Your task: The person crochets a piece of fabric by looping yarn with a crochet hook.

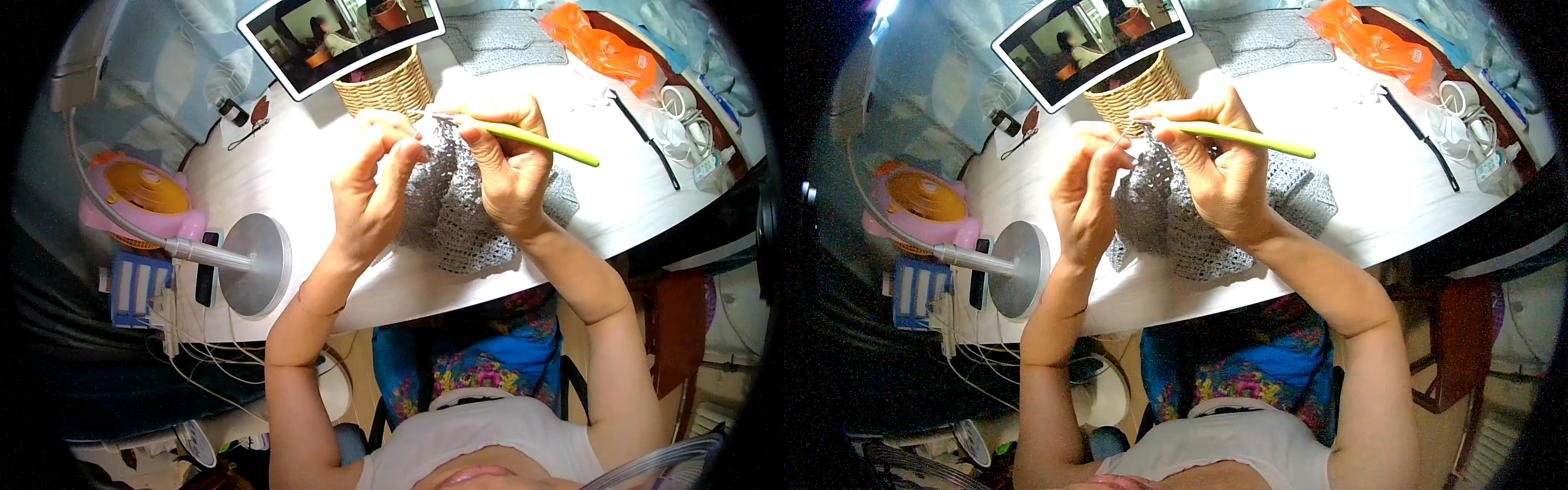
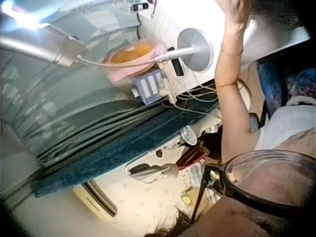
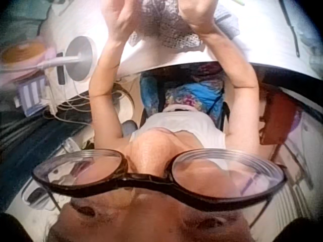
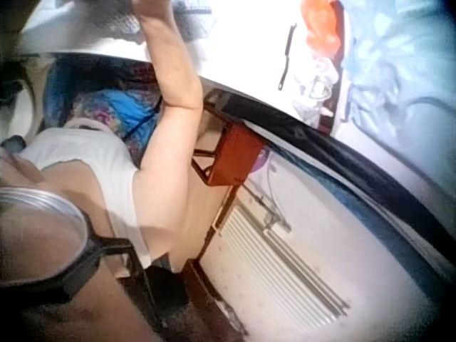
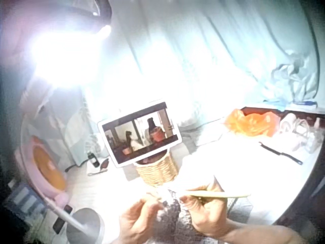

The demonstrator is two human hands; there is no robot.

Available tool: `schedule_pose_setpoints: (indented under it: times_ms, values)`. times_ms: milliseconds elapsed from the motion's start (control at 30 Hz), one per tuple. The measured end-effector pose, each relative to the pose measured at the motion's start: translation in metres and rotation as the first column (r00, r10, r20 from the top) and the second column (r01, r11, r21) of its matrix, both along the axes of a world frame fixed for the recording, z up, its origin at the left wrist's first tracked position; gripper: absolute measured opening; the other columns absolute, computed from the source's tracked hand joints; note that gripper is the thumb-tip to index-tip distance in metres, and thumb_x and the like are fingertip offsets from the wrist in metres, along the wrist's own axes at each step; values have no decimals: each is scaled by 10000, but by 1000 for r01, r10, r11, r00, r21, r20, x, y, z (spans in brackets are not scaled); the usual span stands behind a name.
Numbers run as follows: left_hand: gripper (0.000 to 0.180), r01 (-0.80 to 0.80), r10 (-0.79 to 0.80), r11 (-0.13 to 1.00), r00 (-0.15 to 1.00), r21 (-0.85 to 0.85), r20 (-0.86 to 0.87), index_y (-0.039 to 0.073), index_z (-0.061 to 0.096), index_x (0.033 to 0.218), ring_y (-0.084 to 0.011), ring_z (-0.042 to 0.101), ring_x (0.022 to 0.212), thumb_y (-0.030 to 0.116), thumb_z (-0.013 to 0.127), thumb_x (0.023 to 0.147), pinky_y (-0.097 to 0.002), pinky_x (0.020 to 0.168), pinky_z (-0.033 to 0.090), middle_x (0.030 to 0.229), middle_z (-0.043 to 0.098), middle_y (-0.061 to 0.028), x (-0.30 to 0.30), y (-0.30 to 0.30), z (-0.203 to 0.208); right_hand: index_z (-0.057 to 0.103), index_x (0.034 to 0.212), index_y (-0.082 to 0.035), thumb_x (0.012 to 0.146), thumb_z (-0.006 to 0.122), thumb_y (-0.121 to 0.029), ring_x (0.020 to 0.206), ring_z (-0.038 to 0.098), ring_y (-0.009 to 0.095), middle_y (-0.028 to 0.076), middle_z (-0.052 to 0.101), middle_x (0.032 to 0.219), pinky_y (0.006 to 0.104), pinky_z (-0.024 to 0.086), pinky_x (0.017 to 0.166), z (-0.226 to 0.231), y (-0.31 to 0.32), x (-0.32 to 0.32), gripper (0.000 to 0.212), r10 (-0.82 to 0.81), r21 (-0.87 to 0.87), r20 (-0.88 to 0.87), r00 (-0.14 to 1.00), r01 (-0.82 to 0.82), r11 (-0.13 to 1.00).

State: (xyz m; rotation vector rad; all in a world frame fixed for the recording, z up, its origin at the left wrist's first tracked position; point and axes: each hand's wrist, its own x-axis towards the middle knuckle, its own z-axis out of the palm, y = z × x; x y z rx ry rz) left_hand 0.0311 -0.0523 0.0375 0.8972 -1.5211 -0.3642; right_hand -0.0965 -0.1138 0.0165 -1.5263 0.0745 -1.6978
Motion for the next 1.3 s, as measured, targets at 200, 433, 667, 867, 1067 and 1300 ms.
schedule_pose_setpoints:
  times_ms: [200,433,667,867,1067,1300]
  values:
    - [204,168,-176,914,984,-369,12,-17,459,550,-207,508,802,23,524,739,-262,633,452,935,480,-214,-8,15,21,447,887,-5,825,552,-75,776,602,164,158,605,881,243,483,648,-2,5,3,141,-1,-134,-48,999,-6,991]
    - [192,843,-792,481,301,-240,-531,145,617,759,-160,453,1069,248,470,828,-473,1050,119,764,602,76,0,31,41,502,805,-64,719,660,-77,586,576,149,97,642,794,247,460,510,-2,15,6,181,-207,-413,-77,975,157,897]
    - [564,-69,283,886,864,-459,416,79,391,631,-336,323,1227,561,192,844,-382,1051,10,996,601,-153,0,35,36,490,815,-46,709,655,-29,662,608,200,138,632,844,267,486,553,3,8,5,197,-252,-475,14,968,228,850]
    - [563,-349,644,742,608,-572,465,47,522,555,-356,268,1252,444,281,874,-362,1051,6,1141,535,-167,0,12,12,478,844,-45,727,638,-27,668,604,207,145,629,890,262,483,558,1,1,0,198,-304,-496,46,951,286,820]
    - [449,-136,189,977,905,-164,381,-30,488,1142,-330,345,1200,316,341,896,-394,997,223,1211,460,-188,4,3,4,385,947,-32,817,521,3,862,586,267,240,565,987,329,470,749,2,4,-12,192,-223,-489,-145,964,126,863]
    - [527,335,-247,921,897,200,-366,-51,265,1301,-89,450,898,49,497,838,-221,853,345,946,481,-36,-10,10,-1,368,957,-36,837,518,-36,880,570,219,264,549,998,284,456,768,0,9,-7,192,21,-191,-82,996,-36,981]
